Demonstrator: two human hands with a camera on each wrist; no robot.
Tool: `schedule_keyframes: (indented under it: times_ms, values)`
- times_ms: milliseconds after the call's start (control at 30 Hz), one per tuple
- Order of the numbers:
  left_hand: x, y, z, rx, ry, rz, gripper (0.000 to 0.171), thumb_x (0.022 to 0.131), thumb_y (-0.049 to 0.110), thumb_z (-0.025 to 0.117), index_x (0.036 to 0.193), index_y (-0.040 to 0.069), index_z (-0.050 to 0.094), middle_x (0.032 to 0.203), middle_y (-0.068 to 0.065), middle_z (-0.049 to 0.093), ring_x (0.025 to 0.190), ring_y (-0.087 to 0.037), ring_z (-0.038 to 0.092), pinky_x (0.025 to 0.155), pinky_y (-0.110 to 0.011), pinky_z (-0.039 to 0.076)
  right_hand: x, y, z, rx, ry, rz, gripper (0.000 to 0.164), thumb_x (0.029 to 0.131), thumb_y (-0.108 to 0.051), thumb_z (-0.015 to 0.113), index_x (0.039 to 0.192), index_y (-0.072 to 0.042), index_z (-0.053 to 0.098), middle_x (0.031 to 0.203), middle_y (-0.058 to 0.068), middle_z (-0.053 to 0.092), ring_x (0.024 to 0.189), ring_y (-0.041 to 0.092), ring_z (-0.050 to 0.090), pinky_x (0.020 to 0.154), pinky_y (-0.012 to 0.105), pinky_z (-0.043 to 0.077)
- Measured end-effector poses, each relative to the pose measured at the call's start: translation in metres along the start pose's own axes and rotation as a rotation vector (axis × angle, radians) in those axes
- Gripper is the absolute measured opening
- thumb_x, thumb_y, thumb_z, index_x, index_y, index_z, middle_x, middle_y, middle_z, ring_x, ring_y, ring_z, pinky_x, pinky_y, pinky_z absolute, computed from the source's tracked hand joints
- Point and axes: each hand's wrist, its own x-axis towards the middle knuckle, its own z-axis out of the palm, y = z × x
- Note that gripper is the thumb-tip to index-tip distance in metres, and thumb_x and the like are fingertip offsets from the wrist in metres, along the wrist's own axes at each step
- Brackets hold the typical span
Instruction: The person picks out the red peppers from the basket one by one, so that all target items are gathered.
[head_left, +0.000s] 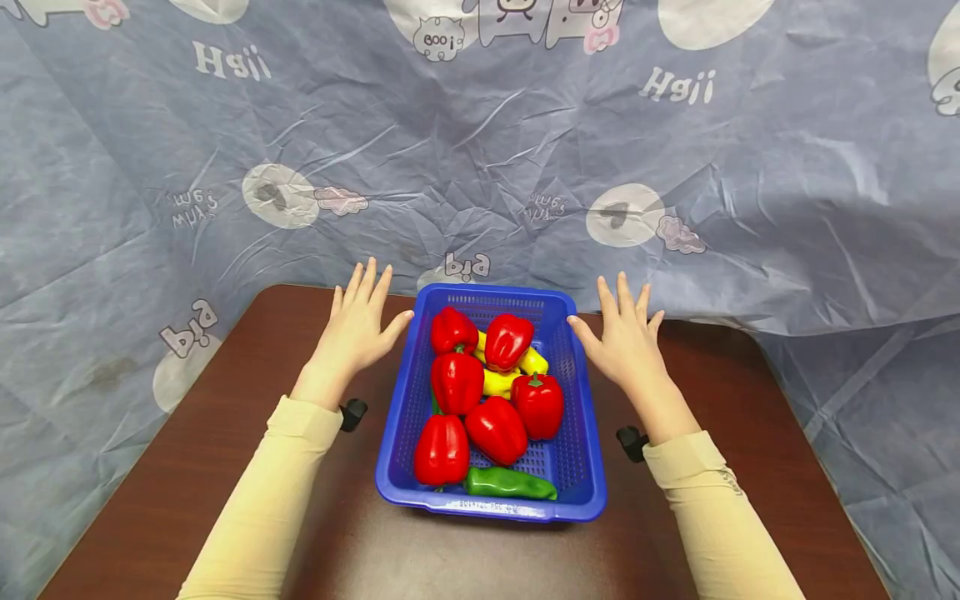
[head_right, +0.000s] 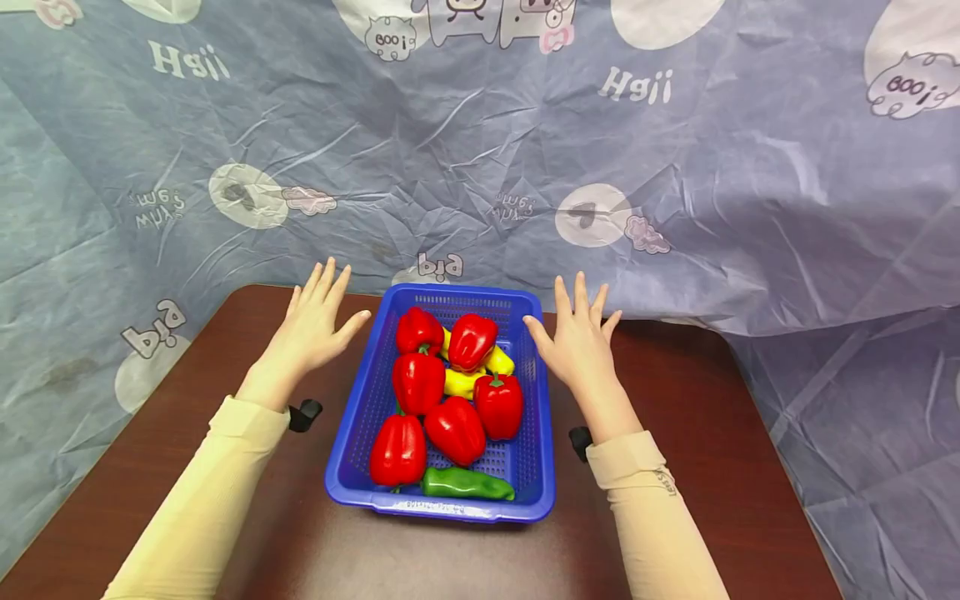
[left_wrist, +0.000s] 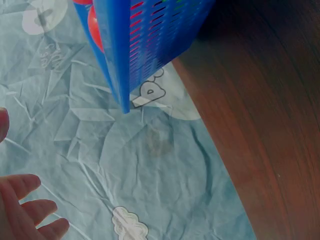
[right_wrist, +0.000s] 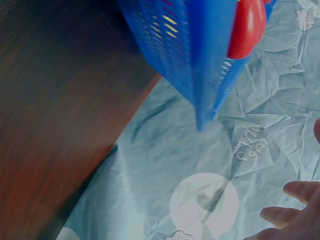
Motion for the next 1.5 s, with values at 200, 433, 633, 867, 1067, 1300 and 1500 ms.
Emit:
schedule_keyframes:
  times_ms: [200, 433, 633, 867, 1067, 1300, 1500]
  values:
    - [0.000, -0.001, -0.006, -0.050, 0.008, -0.004, 0.079, 0.100, 0.051, 0.047, 0.159, 0.010, 0.013, 0.165, -0.018, 0.004, 0.153, -0.036, 0.001, 0.118, -0.065, 0.006, 0.000, -0.009, -0.007, 0.026, -0.010, -0.003, 0.081, 0.099, -0.053, 0.046, 0.158, -0.006, 0.014, 0.163, 0.024, 0.001, 0.146, 0.053, -0.013, 0.108, 0.078, 0.000]
    - [-0.001, 0.000, -0.011, -0.089, 0.031, 0.000, 0.078, 0.099, 0.049, 0.049, 0.159, 0.010, 0.015, 0.165, -0.019, 0.007, 0.152, -0.038, 0.006, 0.118, -0.063, 0.010, 0.000, -0.019, -0.009, 0.067, -0.036, 0.006, 0.082, 0.099, -0.052, 0.047, 0.158, -0.005, 0.014, 0.163, 0.025, 0.001, 0.145, 0.053, -0.013, 0.109, 0.077, 0.000]
    - [-0.003, -0.002, -0.014, -0.117, 0.039, -0.008, 0.079, 0.099, 0.046, 0.052, 0.158, 0.009, 0.015, 0.165, -0.019, 0.009, 0.150, -0.042, 0.011, 0.118, -0.062, 0.016, 0.001, -0.028, -0.009, 0.120, -0.057, 0.020, 0.081, 0.100, -0.052, 0.046, 0.158, -0.006, 0.014, 0.163, 0.025, 0.002, 0.146, 0.053, -0.010, 0.111, 0.075, 0.003]
    - [-0.008, -0.008, -0.009, -0.143, 0.035, -0.022, 0.079, 0.098, 0.045, 0.053, 0.158, 0.008, 0.017, 0.164, -0.021, 0.012, 0.147, -0.047, 0.018, 0.114, -0.065, 0.022, 0.004, -0.040, -0.002, 0.169, -0.080, 0.026, 0.080, 0.099, -0.049, 0.049, 0.158, -0.006, 0.015, 0.163, 0.024, 0.006, 0.147, 0.051, -0.005, 0.113, 0.072, 0.006]
    - [-0.012, -0.015, -0.001, -0.154, 0.025, -0.041, 0.079, 0.098, 0.045, 0.053, 0.157, 0.006, 0.019, 0.162, -0.023, 0.016, 0.145, -0.049, 0.019, 0.113, -0.065, 0.025, 0.006, -0.049, 0.008, 0.214, -0.108, 0.031, 0.080, 0.099, -0.048, 0.050, 0.158, -0.006, 0.016, 0.163, 0.024, 0.008, 0.148, 0.051, 0.000, 0.116, 0.067, 0.009]
    - [-0.017, -0.019, 0.005, -0.177, 0.018, -0.058, 0.079, 0.098, 0.043, 0.056, 0.156, 0.004, 0.021, 0.160, -0.024, 0.020, 0.144, -0.048, 0.021, 0.113, -0.063, 0.026, 0.007, -0.057, 0.017, 0.242, -0.116, 0.037, 0.078, 0.099, -0.046, 0.050, 0.157, -0.005, 0.017, 0.162, 0.025, 0.013, 0.149, 0.045, 0.014, 0.118, 0.060, 0.019]
    - [-0.021, -0.022, 0.011, -0.207, 0.009, -0.073, 0.079, 0.097, 0.042, 0.057, 0.156, 0.003, 0.021, 0.158, -0.024, 0.022, 0.144, -0.046, 0.023, 0.113, -0.062, 0.028, 0.007, -0.063, 0.023, 0.259, -0.132, 0.050, 0.078, 0.099, -0.045, 0.050, 0.157, -0.004, 0.018, 0.161, 0.025, 0.016, 0.147, 0.043, 0.024, 0.117, 0.058, 0.024]
